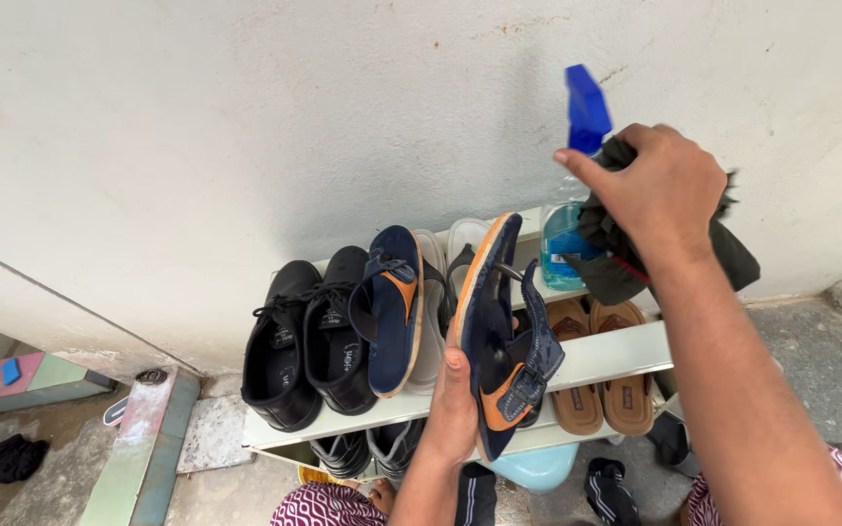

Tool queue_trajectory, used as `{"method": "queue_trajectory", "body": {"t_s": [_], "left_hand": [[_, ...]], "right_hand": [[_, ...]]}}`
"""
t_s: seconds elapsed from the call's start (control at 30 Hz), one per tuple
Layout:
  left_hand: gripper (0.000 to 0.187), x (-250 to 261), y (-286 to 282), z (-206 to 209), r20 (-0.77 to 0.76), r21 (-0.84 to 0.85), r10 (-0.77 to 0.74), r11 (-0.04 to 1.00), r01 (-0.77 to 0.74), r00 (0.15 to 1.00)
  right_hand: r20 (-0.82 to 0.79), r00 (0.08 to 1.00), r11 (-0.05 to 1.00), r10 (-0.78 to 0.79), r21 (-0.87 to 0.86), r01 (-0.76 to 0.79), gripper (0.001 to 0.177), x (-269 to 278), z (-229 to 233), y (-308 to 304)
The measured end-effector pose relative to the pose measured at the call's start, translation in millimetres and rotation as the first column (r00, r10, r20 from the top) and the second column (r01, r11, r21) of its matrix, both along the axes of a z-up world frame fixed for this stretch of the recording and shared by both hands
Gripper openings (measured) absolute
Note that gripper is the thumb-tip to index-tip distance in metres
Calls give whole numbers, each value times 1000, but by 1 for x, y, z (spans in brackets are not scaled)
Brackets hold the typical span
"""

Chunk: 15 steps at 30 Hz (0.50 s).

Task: The person cleans a pair of sandals and a pair of dress shoes by spraying them with a liquid cleaner and wiping them with a cloth before placing them back on a shoe rack.

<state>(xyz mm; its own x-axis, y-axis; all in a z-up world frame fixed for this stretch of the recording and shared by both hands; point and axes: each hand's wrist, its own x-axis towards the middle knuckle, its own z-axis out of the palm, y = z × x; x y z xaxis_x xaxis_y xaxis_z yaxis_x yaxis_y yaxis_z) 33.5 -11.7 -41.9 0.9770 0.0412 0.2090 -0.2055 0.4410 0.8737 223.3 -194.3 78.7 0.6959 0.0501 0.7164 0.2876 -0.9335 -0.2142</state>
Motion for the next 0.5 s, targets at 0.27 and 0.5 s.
{"method": "queue_trajectory", "body": {"t_s": [0.27,0.5], "left_hand": [[106,-2,20,-18,-81,-60,-24,998,19,996],[105,-8,27,-19,-6,-60,-24,998,23,1000]], "right_hand": [[-265,806,823,529,392,-411,58,47,-7,-55],[-414,762,863,498,325,-387,38,115,-45,-129]]}}
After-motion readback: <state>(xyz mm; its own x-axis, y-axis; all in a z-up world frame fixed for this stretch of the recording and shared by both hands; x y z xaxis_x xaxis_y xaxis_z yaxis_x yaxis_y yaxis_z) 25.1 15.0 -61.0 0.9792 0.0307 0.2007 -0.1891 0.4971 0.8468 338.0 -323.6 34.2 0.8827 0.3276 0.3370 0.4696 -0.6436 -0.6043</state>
